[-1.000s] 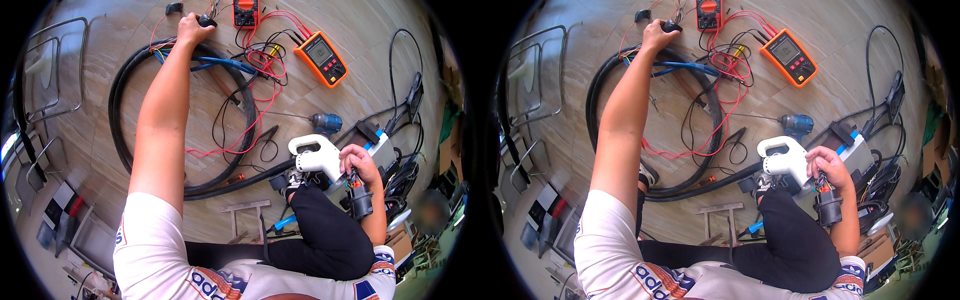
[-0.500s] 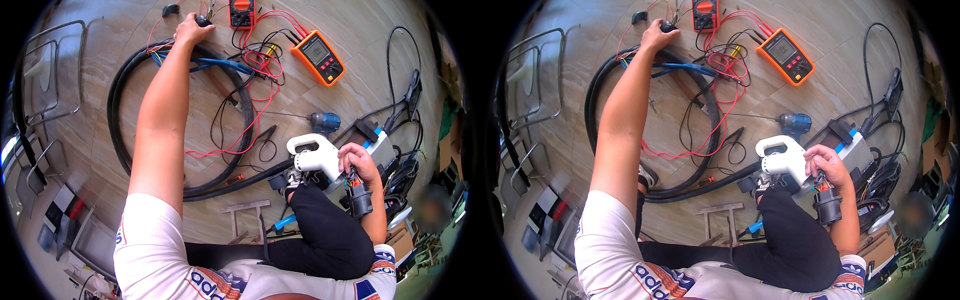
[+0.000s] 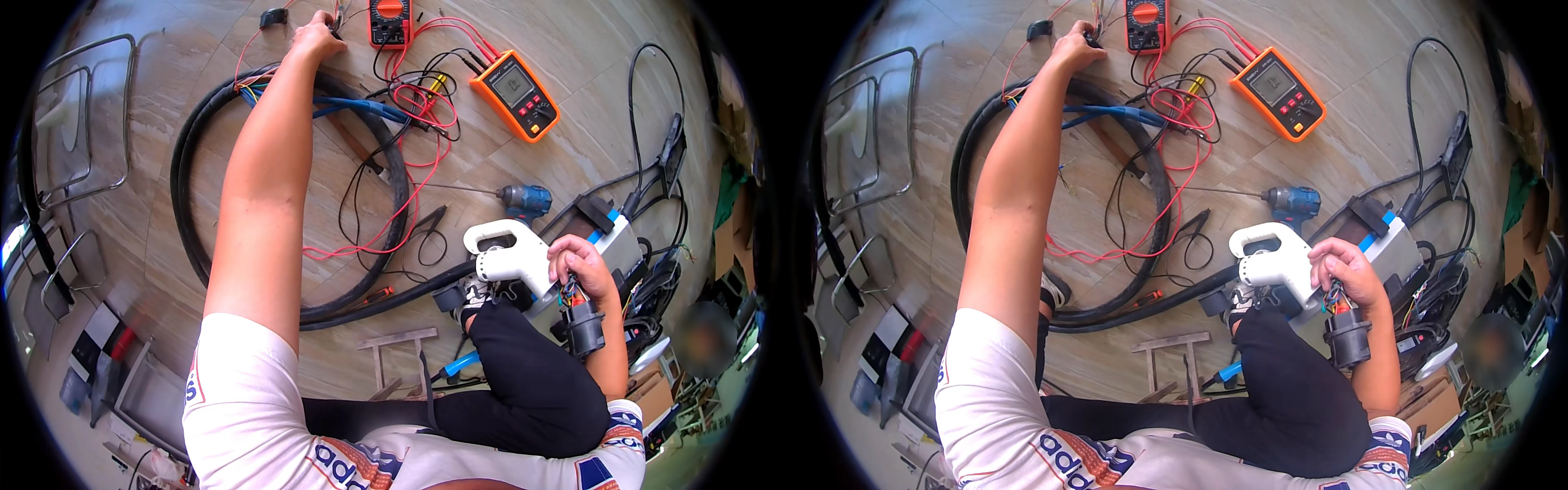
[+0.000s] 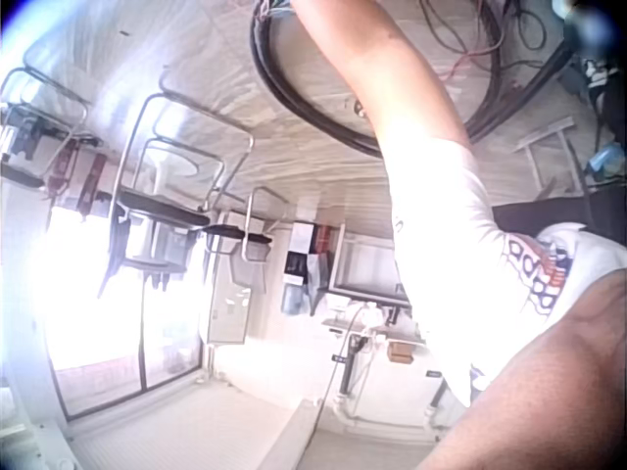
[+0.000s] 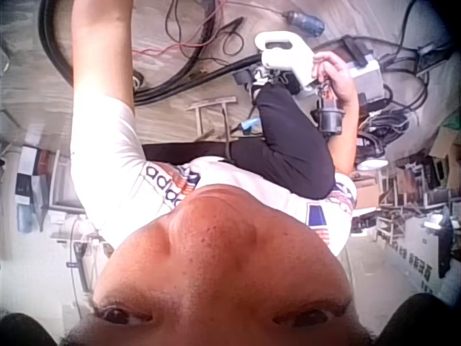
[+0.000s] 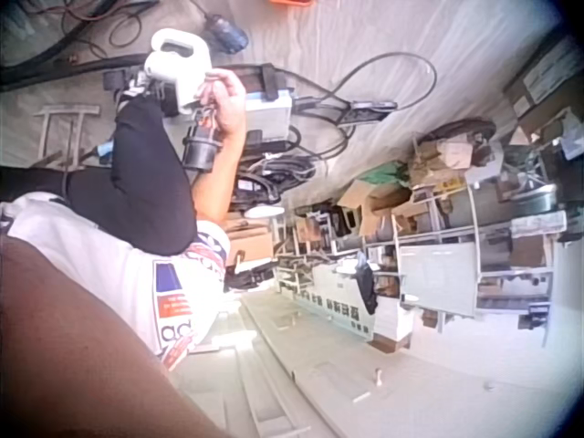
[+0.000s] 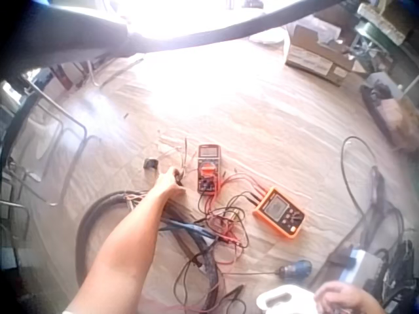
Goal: The person tests wires using a multimeter and fits internal electrical components into a white plastic housing by hand.
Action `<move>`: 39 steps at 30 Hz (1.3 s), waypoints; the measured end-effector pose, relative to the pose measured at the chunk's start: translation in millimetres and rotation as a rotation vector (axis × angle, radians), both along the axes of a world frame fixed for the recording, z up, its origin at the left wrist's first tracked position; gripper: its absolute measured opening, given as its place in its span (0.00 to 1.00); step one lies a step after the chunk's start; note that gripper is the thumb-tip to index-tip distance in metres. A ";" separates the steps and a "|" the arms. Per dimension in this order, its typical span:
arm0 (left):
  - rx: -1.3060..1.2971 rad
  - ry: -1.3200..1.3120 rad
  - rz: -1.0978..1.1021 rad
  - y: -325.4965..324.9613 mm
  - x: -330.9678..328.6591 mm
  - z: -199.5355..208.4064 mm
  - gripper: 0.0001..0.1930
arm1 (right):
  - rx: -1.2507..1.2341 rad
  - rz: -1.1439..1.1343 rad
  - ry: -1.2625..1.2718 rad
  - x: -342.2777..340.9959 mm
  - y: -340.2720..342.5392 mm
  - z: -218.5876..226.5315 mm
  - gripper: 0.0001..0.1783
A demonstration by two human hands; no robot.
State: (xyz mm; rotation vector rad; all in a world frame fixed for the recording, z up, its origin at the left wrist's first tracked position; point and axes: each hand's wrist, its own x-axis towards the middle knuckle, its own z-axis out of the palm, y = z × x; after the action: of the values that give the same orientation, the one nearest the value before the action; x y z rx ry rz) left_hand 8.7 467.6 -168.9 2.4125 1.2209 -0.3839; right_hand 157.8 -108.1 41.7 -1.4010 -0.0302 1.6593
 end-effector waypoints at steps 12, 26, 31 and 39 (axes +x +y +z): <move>0.031 0.099 0.097 -17.0 0.5 24.0 0.43 | 0.007 0.008 -0.007 1.1 -0.9 1.3 0.23; 0.386 -0.682 0.076 -18.8 -149.5 108.2 0.17 | 0.034 0.066 -0.105 -6.7 2.6 3.7 0.24; 0.048 -0.766 0.547 -22.5 -260.6 90.1 0.11 | 0.033 0.125 -0.116 -7.3 0.8 -0.3 0.23; -0.370 -0.658 0.635 -142.5 -289.6 42.1 0.12 | 0.081 0.124 -0.100 -5.5 -0.1 -0.8 0.25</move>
State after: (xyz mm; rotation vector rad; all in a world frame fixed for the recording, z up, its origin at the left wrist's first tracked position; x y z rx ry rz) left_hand -280.9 325.2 -126.8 1.5286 1.3473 0.3281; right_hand 152.3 -108.2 40.8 -1.4436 -0.2435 1.6683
